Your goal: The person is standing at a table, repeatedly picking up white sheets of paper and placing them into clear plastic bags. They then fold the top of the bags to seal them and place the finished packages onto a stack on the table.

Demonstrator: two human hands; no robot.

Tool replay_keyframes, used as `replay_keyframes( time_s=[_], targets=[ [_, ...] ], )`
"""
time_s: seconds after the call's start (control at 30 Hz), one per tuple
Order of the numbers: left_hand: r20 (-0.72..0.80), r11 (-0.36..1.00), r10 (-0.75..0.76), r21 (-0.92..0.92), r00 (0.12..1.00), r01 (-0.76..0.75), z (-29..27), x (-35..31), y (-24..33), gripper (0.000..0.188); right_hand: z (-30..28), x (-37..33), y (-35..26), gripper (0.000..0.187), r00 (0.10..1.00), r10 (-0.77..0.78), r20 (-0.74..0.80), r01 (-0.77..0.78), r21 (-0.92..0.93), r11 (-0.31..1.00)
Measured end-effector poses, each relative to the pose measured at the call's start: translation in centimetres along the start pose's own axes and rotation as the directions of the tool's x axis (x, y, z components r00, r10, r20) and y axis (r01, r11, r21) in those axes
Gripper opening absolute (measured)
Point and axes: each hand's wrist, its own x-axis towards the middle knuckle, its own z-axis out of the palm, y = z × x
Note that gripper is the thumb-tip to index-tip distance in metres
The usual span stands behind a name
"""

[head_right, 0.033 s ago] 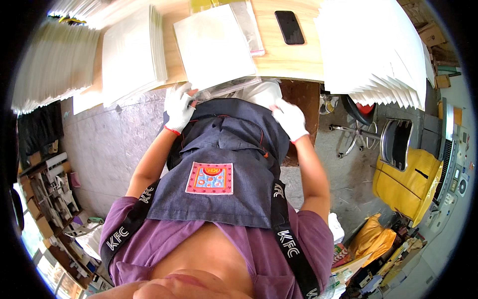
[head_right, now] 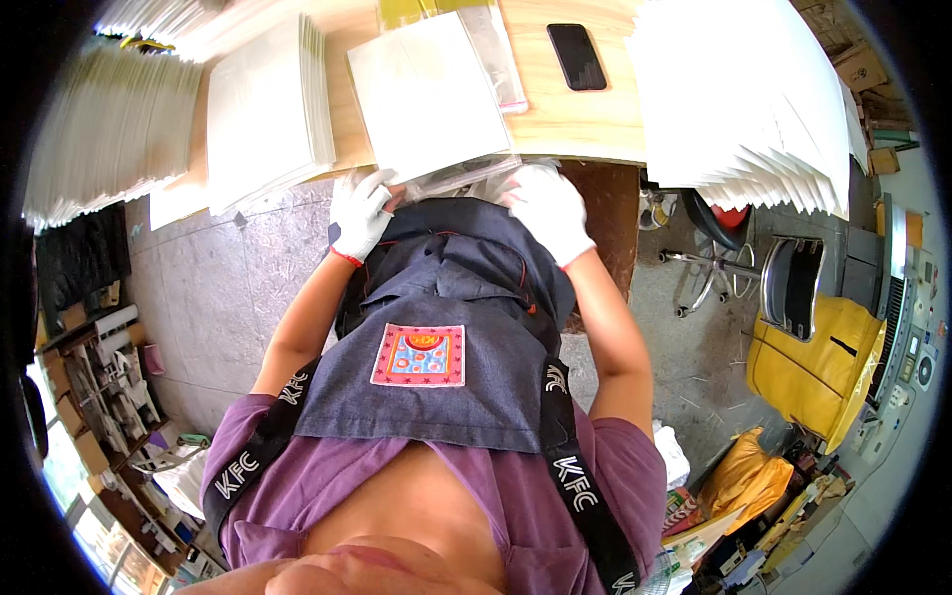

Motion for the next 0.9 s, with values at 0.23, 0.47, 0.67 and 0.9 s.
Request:
replay_keyframes(
  time_s=[0.23, 0.47, 0.67, 0.9],
  targets=[
    [-0.032, 0.951, -0.287, -0.128, 0.957, 0.281, 2.8, -2.3, -2.9, 0.016, 4.5, 6.1, 2.7, 0.019, 0.988, -0.155, 0.01, 0.155, -0.004, 0.988],
    [0.045, 0.368, -0.836, -0.693, 0.547, 0.619, 4.7, -2.0, -1.5, 0.017, 7.4, 7.1, 2.5, 0.02, 0.943, 0.2, -0.267, -0.184, 0.084, 0.979],
    [0.464, -0.332, -0.765, -0.878, 0.447, 0.345, 3.1, -0.7, -1.4, 0.027, 4.9, 5.8, 3.4, 0.038, 0.837, 0.545, 0.038, -0.535, 0.262, 0.803],
    [0.292, 0.075, -0.652, -0.894, 0.7, 0.442, -5.6, 4.7, 0.8, 0.042, 3.9, 6.5, 1.9, 0.013, 0.697, 0.384, 0.606, -0.68, 0.728, 0.086]
  ],
)
